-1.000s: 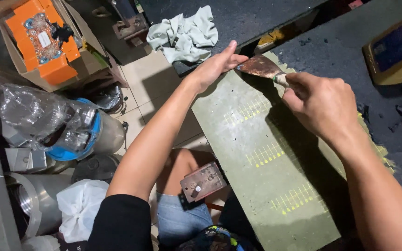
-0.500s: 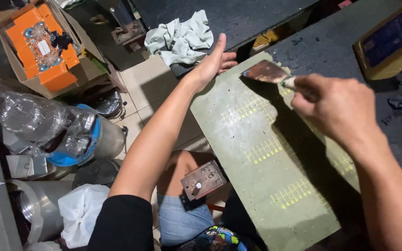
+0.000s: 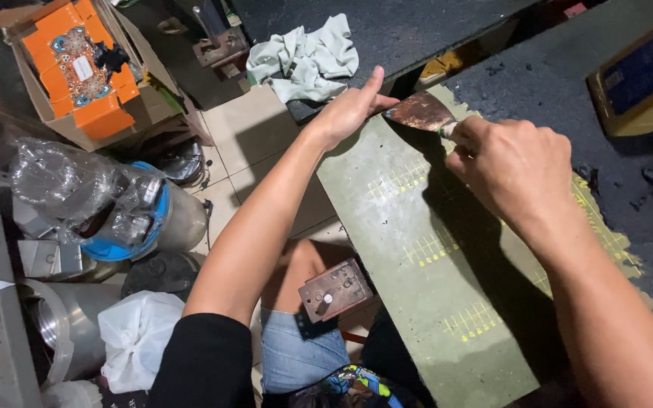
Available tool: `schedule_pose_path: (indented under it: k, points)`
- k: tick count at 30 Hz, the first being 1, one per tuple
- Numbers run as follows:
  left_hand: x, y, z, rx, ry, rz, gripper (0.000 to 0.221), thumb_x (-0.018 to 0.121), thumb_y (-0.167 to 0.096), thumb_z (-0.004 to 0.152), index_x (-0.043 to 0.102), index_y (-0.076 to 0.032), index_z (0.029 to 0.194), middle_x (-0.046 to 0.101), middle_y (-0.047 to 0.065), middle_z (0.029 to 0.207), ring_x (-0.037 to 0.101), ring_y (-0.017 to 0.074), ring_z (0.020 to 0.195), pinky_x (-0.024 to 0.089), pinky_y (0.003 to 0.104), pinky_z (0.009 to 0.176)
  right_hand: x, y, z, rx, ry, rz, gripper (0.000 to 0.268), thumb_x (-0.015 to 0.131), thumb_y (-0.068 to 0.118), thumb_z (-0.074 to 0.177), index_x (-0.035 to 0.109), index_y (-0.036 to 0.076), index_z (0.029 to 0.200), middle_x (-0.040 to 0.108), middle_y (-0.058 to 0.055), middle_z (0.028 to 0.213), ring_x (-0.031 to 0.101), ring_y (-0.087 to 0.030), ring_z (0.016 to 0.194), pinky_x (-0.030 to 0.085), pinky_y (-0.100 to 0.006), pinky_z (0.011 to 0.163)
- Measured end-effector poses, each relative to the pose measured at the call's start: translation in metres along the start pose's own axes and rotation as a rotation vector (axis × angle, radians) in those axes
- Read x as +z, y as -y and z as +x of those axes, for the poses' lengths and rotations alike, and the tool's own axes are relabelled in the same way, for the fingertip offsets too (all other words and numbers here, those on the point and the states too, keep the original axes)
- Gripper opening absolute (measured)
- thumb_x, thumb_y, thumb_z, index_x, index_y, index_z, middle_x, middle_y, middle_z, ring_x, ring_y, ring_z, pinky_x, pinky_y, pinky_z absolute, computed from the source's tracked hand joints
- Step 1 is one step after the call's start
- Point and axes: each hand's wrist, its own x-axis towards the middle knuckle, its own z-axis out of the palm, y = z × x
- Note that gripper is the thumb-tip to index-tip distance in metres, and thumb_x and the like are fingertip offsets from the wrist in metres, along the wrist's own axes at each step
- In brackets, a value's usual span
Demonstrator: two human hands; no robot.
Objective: Scraping dried ink residue from a screen printing plate using a metal scraper and cleaning with a cloth.
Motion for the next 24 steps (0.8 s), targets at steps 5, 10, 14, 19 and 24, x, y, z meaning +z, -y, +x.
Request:
schedule_pose_path:
  k: [5,10,14,19,24]
  points:
    - [0.001,0.01,0.009,0.056,0.032,-0.093,0.106,0.019,-0.081,0.073,0.066,-0.011,0.136,0.055,0.018,0.154,0.051,0.0316,0.144,0.032,0.044,0.124,0.021,-0.008,0.004,0.034,-0.053,0.164,0.041,0.06,0.053,0.104,0.063,0.026,0.135,0.079,-0.012,0.098,0.077,-0.032,0.081,0.065,-0.054,0.076]
    - [-0.003,0.02,0.016,0.126,0.106,-0.306,0.113,0.017,-0.079,0.077,0.049,0.004,0.147,0.044,-0.004,0.068,0.052,0.0193,0.102,0.024,0.051,0.128,0.045,-0.018,0.006,-0.011,-0.137,0.546,0.033,0.06,0.026,0.104,0.067,0.01,0.132,0.071,-0.014,0.084,0.062,-0.028,0.064,0.051,-0.046,0.059]
    - [-0.003,-0.002,-0.009,0.095,0.074,-0.406,0.116,0.007,-0.078,0.078,0.024,0.003,0.159,0.036,0.03,0.16,0.037,0.0397,0.15,0.024,0.046,0.124,0.029,-0.014,0.009,0.074,-0.183,0.883,0.035,0.061,0.03,0.101,0.072,0.013,0.129,0.073,-0.011,0.125,0.066,-0.028,0.107,0.051,-0.049,0.082]
    - [-0.016,-0.001,-0.02,0.105,-0.024,-0.197,0.115,0.012,-0.082,0.072,0.043,-0.006,0.153,0.043,0.025,0.159,0.057,0.0346,0.14,0.043,0.045,0.118,0.014,-0.013,-0.023,0.012,-0.103,0.668,0.035,0.061,0.022,0.102,0.07,0.013,0.134,0.072,-0.013,0.101,0.058,-0.024,0.077,0.05,-0.042,0.061]
    - [-0.036,0.007,-0.06,-0.025,0.05,0.022,0.12,0.002,-0.08,0.068,0.044,-0.006,0.152,0.055,0.017,0.153,0.053,0.0311,0.143,0.033,0.044,0.124,0.024,0.019,-0.046,-0.261,-0.254,0.351,0.037,0.062,0.035,0.102,0.072,0.013,0.131,0.079,-0.012,0.11,0.079,-0.028,0.081,0.07,-0.044,0.061]
